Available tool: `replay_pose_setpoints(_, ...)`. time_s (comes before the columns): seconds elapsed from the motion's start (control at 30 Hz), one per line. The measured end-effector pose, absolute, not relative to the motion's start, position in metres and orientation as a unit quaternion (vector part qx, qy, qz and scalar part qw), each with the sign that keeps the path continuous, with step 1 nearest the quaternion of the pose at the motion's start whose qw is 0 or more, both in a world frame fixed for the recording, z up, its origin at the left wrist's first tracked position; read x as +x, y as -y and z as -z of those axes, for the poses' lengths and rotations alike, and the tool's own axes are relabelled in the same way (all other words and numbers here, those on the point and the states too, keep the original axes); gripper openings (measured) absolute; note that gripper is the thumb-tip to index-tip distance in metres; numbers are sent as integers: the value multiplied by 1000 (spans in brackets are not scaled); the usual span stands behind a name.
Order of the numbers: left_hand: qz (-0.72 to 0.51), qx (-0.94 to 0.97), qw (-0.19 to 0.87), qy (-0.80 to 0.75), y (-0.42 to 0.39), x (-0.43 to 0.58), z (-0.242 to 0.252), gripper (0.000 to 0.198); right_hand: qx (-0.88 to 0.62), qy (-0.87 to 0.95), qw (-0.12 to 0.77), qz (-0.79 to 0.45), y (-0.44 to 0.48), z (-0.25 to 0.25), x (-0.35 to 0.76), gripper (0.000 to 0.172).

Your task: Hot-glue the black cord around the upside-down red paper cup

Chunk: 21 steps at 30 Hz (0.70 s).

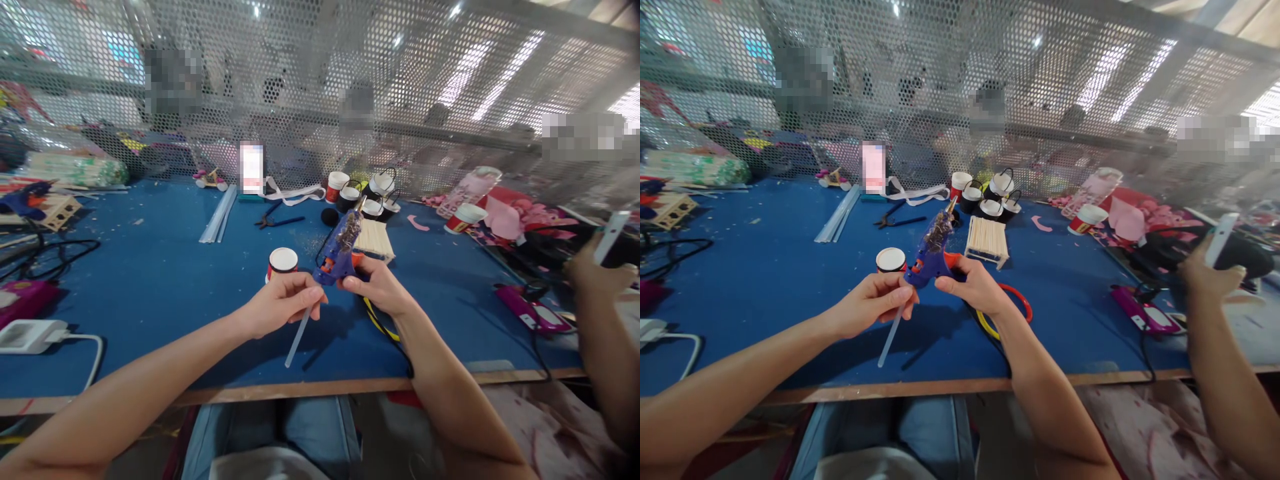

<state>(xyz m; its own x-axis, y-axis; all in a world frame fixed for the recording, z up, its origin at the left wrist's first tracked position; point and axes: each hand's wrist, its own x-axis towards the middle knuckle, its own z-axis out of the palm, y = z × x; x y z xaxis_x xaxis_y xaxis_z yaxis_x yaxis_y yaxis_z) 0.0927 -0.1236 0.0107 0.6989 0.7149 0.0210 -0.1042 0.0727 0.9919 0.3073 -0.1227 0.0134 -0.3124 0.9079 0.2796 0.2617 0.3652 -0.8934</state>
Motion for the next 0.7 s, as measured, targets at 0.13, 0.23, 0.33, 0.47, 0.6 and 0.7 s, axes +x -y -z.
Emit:
replay_pose_setpoints(0.13,-309,611,679,-266,122,95,-7,36,-501,691,386,-350,123,-14,297,36)
replay_pose_setpoints(0.23,-314,601,678,-284,122,98,-5,38,-572,662,400,-272,123,-12,288,56)
replay_pose_setpoints(0.33,-333,569,693,-293,124,103,-5,40,-593,674,393,-200,125,-10,280,63)
replay_pose_setpoints(0.47,-361,512,724,-290,128,112,-7,43,-601,712,355,-75,126,-12,272,48)
replay_pose_setpoints(0.6,-328,551,712,-287,132,115,-11,46,-625,694,356,-20,119,-17,274,45)
replay_pose_setpoints(0.7,-309,688,577,-313,128,101,-20,44,-616,661,422,-71,109,-21,285,39)
